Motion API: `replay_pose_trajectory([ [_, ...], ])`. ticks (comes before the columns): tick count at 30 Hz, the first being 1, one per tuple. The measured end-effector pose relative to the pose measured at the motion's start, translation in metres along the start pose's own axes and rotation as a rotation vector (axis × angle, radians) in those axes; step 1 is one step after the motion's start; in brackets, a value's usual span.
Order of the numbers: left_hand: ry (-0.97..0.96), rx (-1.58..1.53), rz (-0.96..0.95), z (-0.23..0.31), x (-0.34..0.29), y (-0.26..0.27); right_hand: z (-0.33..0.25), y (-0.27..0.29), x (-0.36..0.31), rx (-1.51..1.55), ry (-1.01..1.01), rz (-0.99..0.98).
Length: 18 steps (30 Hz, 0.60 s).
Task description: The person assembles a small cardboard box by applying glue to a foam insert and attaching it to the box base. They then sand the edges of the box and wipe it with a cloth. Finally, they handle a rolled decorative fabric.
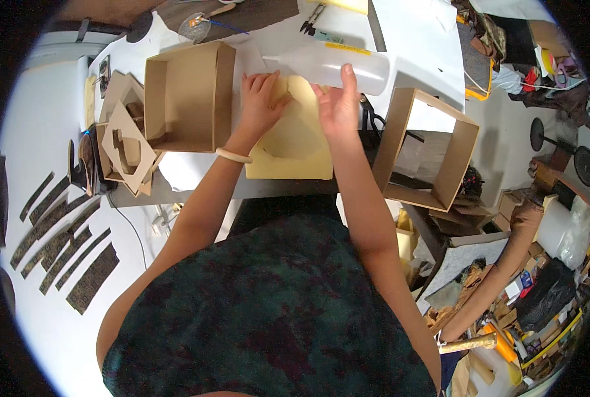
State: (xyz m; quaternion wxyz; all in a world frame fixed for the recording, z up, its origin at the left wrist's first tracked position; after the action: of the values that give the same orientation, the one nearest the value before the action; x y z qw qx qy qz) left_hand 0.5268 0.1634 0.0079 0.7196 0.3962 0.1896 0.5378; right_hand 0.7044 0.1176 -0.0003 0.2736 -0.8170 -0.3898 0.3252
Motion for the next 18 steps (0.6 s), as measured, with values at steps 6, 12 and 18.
replay_pose_trajectory([
  [6, 0.062, -0.176, 0.008, -0.024, 0.000, 0.005, 0.024, 0.025, 0.010, -0.003, 0.076, 0.010],
  [12, 0.210, -0.346, 0.025, -0.053, -0.003, 0.018, 0.003, 0.021, 0.008, -0.109, 0.190, -0.044],
  [18, 0.253, -0.375, 0.021, -0.054, -0.003, 0.021, 0.000, 0.001, 0.013, -0.222, 0.256, -0.170],
])
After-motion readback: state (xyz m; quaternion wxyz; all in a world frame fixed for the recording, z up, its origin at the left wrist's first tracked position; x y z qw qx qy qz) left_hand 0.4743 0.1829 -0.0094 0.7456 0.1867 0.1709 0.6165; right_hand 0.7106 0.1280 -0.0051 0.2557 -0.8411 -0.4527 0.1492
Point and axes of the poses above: each hand's wrist, its own x-axis towards the middle knuckle, its own y-axis out of the back of the hand, z = x × y, the point moved 10 cm from there along x, towards the middle knuckle, and after that the axes turned 9 degrees about y, right-handed, at the moved point
